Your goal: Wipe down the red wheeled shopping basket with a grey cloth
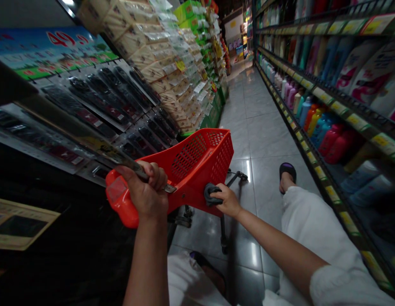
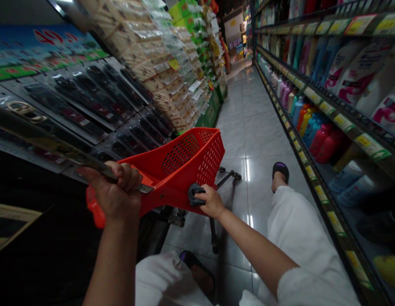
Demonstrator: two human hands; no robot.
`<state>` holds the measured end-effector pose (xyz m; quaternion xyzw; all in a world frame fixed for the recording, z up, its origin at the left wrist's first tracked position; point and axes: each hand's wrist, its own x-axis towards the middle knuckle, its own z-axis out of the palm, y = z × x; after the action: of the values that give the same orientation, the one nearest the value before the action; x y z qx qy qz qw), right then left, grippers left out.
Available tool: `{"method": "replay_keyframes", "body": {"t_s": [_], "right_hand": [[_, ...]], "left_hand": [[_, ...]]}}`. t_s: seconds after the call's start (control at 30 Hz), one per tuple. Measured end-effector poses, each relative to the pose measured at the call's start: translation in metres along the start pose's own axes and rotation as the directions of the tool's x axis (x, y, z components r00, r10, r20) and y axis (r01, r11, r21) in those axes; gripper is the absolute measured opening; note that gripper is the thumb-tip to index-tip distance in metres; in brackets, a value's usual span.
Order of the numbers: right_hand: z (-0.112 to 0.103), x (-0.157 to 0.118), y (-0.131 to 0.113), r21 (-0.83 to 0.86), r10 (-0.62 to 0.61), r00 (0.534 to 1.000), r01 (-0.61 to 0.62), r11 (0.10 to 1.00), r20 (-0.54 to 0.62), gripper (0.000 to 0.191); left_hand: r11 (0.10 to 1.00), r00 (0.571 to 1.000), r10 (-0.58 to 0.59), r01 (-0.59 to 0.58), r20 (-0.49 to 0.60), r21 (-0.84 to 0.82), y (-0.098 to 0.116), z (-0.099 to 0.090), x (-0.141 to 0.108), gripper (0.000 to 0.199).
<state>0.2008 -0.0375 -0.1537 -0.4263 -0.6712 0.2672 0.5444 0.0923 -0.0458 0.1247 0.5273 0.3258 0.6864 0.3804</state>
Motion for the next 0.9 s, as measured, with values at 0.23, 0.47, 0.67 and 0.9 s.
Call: {"method": "replay_keyframes", "body": {"t_s": [0.23,0.47,0.67,0.9], "right_hand": [[-0.023,0.066,-0.004,0.086,0.252,0.88,-0.237,0.968,-0.404,0.044],[0.006,0.049,-0.013,0.014,0.161,0.927,-0.166,0.986,-0.34,0.046],[0.021,-0.037,0.027,0.047,0.05,0.994,-0.046,0.998,-0.099,0.036],[0.016,-0.003,0.056,0.303,0.475,0.707,-0.367,0.88,-0.523,0.041]], "left_hand": [[1.0,1.0,0.007,-0.007,0.015,0.007,0.001,0.003,-0.001,0.059],[1.0,1.0,-0.011,0.011,-0.001,0.017,0.003,0.008,-0.003,0.06],[1.0,1.0,-0.017,0.017,-0.008,0.005,0.002,0.009,-0.001,0.061],[1.0,1.0,-0.002,0.002,0.027,-0.013,0.003,0.01,-0.001,0.061]]}}
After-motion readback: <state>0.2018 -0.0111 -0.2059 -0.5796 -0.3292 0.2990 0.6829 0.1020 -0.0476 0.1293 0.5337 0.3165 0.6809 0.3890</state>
